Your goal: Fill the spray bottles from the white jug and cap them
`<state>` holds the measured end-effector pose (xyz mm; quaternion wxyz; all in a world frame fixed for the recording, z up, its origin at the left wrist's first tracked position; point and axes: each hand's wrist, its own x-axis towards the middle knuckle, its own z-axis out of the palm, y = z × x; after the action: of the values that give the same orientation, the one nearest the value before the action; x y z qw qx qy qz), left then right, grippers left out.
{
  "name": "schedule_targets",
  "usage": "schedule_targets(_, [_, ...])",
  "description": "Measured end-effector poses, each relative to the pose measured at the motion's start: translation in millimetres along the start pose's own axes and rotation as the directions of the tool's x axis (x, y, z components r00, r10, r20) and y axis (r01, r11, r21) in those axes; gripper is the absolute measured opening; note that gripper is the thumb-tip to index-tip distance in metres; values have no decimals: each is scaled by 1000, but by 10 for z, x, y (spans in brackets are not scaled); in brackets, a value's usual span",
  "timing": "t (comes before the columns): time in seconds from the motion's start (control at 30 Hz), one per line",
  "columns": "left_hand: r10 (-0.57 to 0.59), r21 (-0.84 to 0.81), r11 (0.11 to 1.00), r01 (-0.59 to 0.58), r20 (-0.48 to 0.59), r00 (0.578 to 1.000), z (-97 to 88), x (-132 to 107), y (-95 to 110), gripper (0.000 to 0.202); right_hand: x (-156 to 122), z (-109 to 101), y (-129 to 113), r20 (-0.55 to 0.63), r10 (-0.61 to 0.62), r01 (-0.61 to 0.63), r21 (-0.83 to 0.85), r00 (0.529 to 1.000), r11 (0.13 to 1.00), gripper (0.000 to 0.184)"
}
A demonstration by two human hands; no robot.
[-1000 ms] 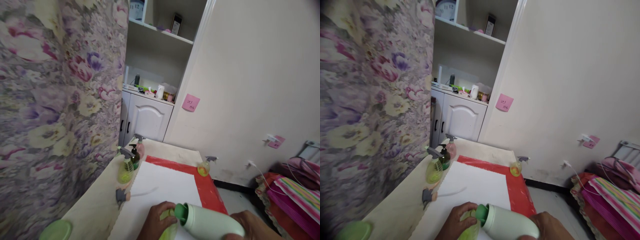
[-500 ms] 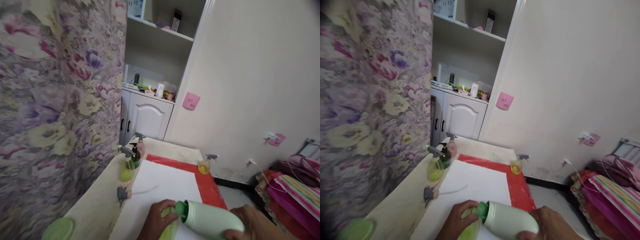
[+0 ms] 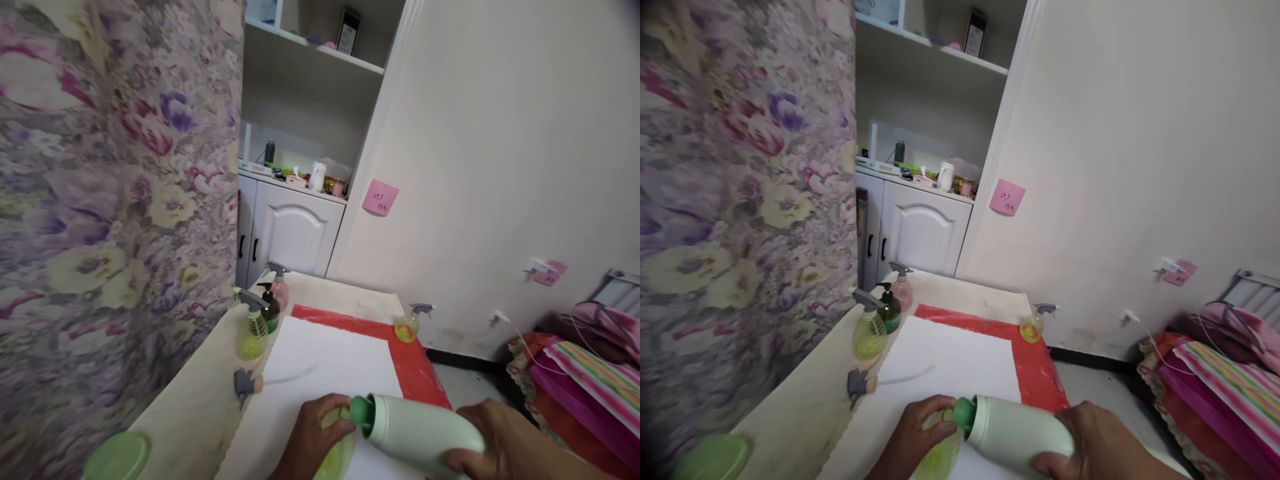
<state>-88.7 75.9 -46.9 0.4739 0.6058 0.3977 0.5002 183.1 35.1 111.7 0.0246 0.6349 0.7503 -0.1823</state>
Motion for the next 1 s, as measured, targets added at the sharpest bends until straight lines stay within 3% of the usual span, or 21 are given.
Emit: schedule_targets(1.0, [0,28,1000,0,18,1000,10,-9,43,21,-18,-26,-7,-29,-18,15,-85,999,996,38])
